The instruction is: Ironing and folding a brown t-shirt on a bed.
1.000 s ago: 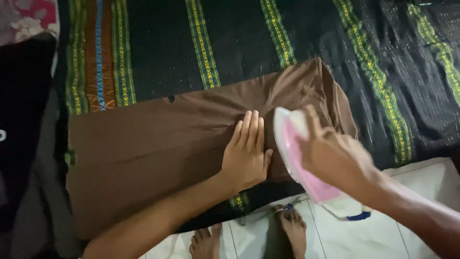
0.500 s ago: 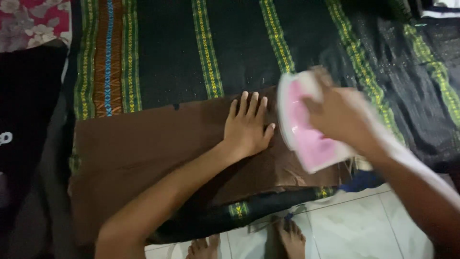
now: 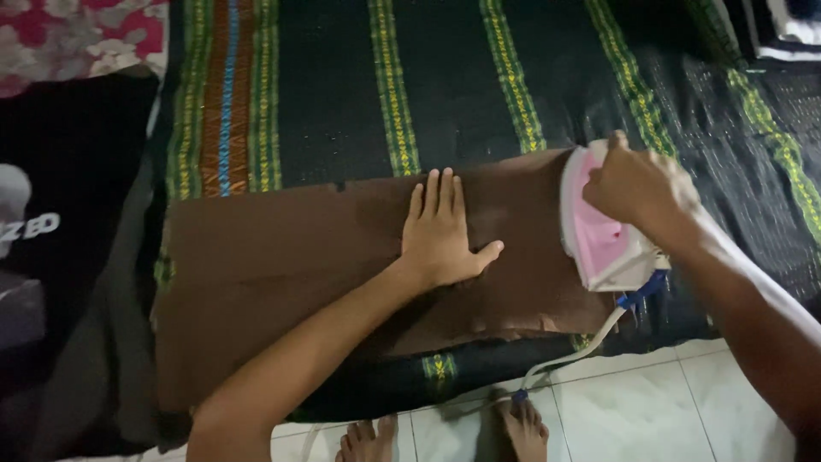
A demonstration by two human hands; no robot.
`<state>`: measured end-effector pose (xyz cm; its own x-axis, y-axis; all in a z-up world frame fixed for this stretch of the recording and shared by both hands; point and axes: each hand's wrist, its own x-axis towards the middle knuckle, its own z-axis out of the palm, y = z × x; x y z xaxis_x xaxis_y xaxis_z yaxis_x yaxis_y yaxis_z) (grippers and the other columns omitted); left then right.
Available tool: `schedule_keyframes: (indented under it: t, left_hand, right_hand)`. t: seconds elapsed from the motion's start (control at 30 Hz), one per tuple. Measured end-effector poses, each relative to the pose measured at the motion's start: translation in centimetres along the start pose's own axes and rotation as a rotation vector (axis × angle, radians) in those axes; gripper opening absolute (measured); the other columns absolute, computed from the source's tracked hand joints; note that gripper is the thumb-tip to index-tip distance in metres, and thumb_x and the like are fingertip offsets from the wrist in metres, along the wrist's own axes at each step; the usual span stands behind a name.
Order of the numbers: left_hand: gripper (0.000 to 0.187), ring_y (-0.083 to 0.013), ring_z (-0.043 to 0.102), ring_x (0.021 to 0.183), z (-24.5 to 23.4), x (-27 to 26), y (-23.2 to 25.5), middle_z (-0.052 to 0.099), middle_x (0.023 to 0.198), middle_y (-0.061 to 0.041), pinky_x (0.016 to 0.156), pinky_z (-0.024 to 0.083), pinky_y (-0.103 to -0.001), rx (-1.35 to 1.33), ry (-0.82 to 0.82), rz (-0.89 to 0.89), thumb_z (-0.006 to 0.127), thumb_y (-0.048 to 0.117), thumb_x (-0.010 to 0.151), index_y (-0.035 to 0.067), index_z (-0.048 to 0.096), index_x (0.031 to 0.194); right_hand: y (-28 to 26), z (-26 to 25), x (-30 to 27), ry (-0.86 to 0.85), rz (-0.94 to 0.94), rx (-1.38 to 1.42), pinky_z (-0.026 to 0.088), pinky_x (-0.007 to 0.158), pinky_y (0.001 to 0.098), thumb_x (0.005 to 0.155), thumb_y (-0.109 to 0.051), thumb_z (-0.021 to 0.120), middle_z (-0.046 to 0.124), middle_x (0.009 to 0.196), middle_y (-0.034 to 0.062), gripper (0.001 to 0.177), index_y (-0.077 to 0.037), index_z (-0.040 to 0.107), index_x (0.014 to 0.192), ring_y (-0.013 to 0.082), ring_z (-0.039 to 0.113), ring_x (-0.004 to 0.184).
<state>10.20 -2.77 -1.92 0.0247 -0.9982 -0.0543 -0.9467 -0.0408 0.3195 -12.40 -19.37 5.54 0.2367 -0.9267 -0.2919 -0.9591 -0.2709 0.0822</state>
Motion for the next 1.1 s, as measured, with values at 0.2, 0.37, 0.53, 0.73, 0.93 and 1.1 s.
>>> schedule_keyframes:
  t: [0.2, 0.37, 0.53, 0.73, 0.93, 1.1]
  left_hand:
    - [0.099, -0.0471, 0.011, 0.155, -0.5, -0.8, -1.6, 0.017, 0.165, -0.032, 0.125, 0.008, -0.057, -0.070, 0.124, 0.054, 0.045, 0.066, 0.097, -0.010, 0.022, 0.156]
    - [0.073, -0.0337, 0.040, 0.149, -7.7, -4.3, -4.5, 0.035, 0.167, -0.019, 0.128, 0.032, -0.046, -0.100, 0.196, -0.161, 0.038, 0.051, 0.101, 0.004, 0.040, 0.156]
    - [0.081, -0.0390, 0.010, 0.156, -2.9, -6.2, -15.1, 0.014, 0.167, -0.023, 0.124, 0.009, -0.053, 0.084, 0.179, -0.229, 0.030, 0.058, 0.105, 0.000, 0.018, 0.161]
    - [0.091, -0.0379, -0.002, 0.158, -2.7, -9.3, -19.4, 0.002, 0.170, -0.023, 0.126, 0.003, -0.050, 0.035, 0.223, -0.308, 0.027, 0.065, 0.105, -0.003, 0.006, 0.162]
    - [0.090, -0.0391, -0.002, 0.157, -3.8, -11.0, -20.9, 0.001, 0.169, -0.024, 0.126, 0.007, -0.052, 0.178, 0.277, -0.261, 0.035, 0.058, 0.105, -0.004, 0.006, 0.162]
    - [0.081, -0.0402, 0.006, 0.158, -3.0, -13.6, -24.5, 0.009, 0.171, -0.026, 0.127, 0.010, -0.053, 0.179, 0.416, -0.378, 0.036, 0.051, 0.108, -0.005, 0.015, 0.163]
  right_hand:
    - [-3.9, -3.4, -3.7, 0.098, 0.006, 0.013, 0.057, 0.093, 0.0540, 0.100, -0.035, 0.054, 0.072, 0.106, 0.0396, 0.080, 0.008, 0.027, 0.163, 0.0505, 0.071, 0.101]
    - [-11.0, -6.6, -9.9, -0.163, 0.050, 0.250, 0.059, 0.083, 0.0595, 0.105, -0.038, 0.045, 0.078, 0.096, 0.0277, 0.075, -0.019, 0.017, 0.171, 0.0479, 0.071, 0.092]
    - [-6.6, -0.4, -3.7, 0.084, -0.287, 0.040, 0.053, 0.085, 0.0554, 0.097, -0.040, 0.060, 0.072, 0.097, 0.0317, 0.077, -0.004, 0.031, 0.158, 0.0464, 0.070, 0.083]
    - [3.2, 4.8, 5.2, 0.073, -0.009, -0.041, 0.059, 0.088, 0.0543, 0.102, -0.039, 0.062, 0.076, 0.099, 0.0320, 0.058, 0.007, 0.063, 0.137, 0.0446, 0.076, 0.090]
    - [-5.3, -1.6, -1.7, 0.169, -0.093, -0.089, 0.053, 0.094, 0.0536, 0.101, -0.039, 0.060, 0.075, 0.081, 0.0209, 0.046, -0.007, 0.062, 0.134, 0.0383, 0.071, 0.089]
    - [-16.2, -4.7, -8.5, -0.088, -0.018, 0.220, 0.061, 0.081, 0.0580, 0.105, -0.044, 0.051, 0.073, 0.077, 0.0185, 0.076, -0.018, 0.024, 0.171, 0.0412, 0.075, 0.081]
